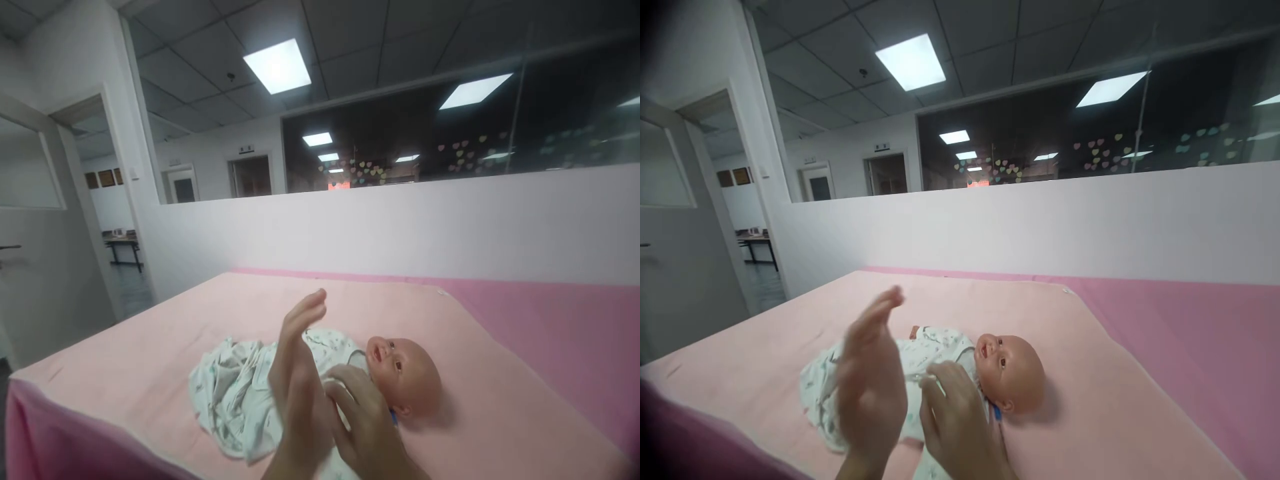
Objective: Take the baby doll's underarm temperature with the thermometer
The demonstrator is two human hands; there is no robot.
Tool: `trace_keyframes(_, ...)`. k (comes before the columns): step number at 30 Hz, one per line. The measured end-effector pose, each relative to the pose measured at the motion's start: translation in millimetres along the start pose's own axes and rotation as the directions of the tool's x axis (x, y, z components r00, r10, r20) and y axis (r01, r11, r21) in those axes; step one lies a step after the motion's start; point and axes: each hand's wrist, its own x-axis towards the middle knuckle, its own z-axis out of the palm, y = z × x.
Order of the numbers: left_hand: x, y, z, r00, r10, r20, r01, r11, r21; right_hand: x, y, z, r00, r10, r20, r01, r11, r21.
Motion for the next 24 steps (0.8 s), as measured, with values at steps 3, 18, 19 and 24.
trace_keyframes(3, 26.4, -57.7, 10.5, 0.916, -0.266, 0.3, 0.231, 0.962, 0.148, -26.9, 0.4, -14.7, 0.981, 0.129, -0.143, -0.149, 0.979, -0.14)
trace_keyframes(18, 26.6, -128.4, -23.4, 0.064, -0.486, 0.872, 0.392, 0.816, 0.425, -63.1, 39.4, -11.6, 0.835, 0.473, -0.281, -0.548, 0.758, -0.354)
trace_keyframes(19, 25.6, -129.7, -24.1, 0.1, -0.508, 0.856, 0.45, 0.79, 0.417, -58.4, 44.1, -6.3, 0.828, 0.483, -0.285, -0.559, 0.749, -0.355)
trace_keyframes(24, 19.5, -146.3, -29.3, 0.262, -0.729, 0.633, 0.728, 0.58, 0.366, -23.5, 68.7, 2.8, 0.86, 0.446, -0.25, -0.511, 0.76, -0.401)
